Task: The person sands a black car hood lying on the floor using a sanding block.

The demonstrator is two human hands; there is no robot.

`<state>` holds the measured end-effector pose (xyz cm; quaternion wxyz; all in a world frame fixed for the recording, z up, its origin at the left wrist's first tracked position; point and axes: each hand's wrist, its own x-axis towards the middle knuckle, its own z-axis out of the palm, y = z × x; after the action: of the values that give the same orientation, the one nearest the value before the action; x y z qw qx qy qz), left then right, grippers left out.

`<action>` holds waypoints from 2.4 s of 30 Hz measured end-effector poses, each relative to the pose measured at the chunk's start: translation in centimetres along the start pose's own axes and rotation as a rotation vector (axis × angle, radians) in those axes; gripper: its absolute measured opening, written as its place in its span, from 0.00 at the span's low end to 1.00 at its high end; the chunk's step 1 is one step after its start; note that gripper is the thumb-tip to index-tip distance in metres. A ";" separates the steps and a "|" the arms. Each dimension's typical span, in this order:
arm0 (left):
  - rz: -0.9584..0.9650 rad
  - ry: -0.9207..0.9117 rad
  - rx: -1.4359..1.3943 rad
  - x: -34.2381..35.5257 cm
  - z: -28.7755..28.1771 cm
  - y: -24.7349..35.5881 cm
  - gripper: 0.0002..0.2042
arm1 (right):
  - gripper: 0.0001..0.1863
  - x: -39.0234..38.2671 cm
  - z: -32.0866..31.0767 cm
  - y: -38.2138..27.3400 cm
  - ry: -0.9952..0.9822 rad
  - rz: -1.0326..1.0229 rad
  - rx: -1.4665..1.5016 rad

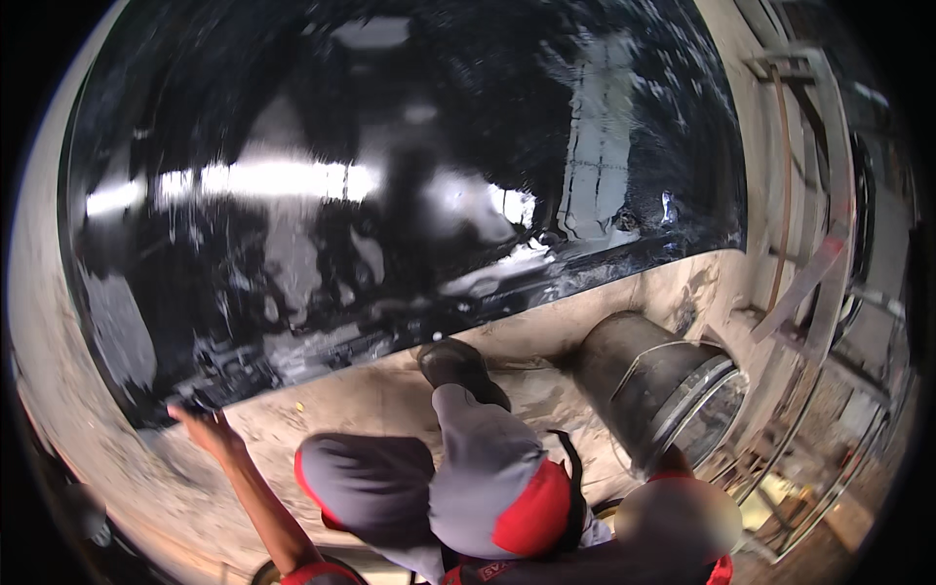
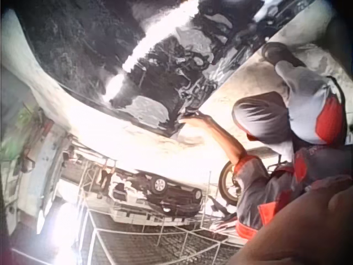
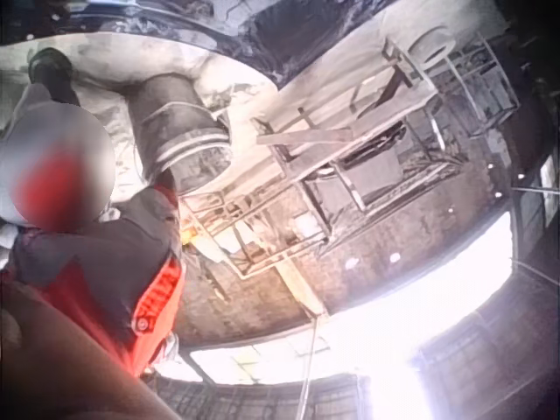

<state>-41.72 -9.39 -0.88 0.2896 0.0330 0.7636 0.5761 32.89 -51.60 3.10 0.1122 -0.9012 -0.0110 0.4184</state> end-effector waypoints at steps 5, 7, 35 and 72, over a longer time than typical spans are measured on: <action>-0.091 -0.036 0.190 5.0 -3.5 2.1 0.39 | 0.22 0.7 2.1 -1.5 0.011 0.038 0.110; -0.031 0.025 0.146 4.0 -2.4 2.1 0.38 | 0.22 1.3 3.2 -2.0 0.013 0.051 0.162; 0.180 0.403 0.097 4.9 0.8 -0.2 0.36 | 0.20 -4.4 -11.7 -18.7 0.078 -0.381 0.973; 0.073 0.495 0.006 2.2 4.5 -0.2 0.39 | 0.51 -7.7 28.4 -76.4 0.348 -1.798 -0.651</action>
<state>-41.35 -4.77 -2.73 0.0727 -0.0805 0.8112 0.5747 12.06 27.49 7.35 0.1354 -0.5926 -0.7939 0.0138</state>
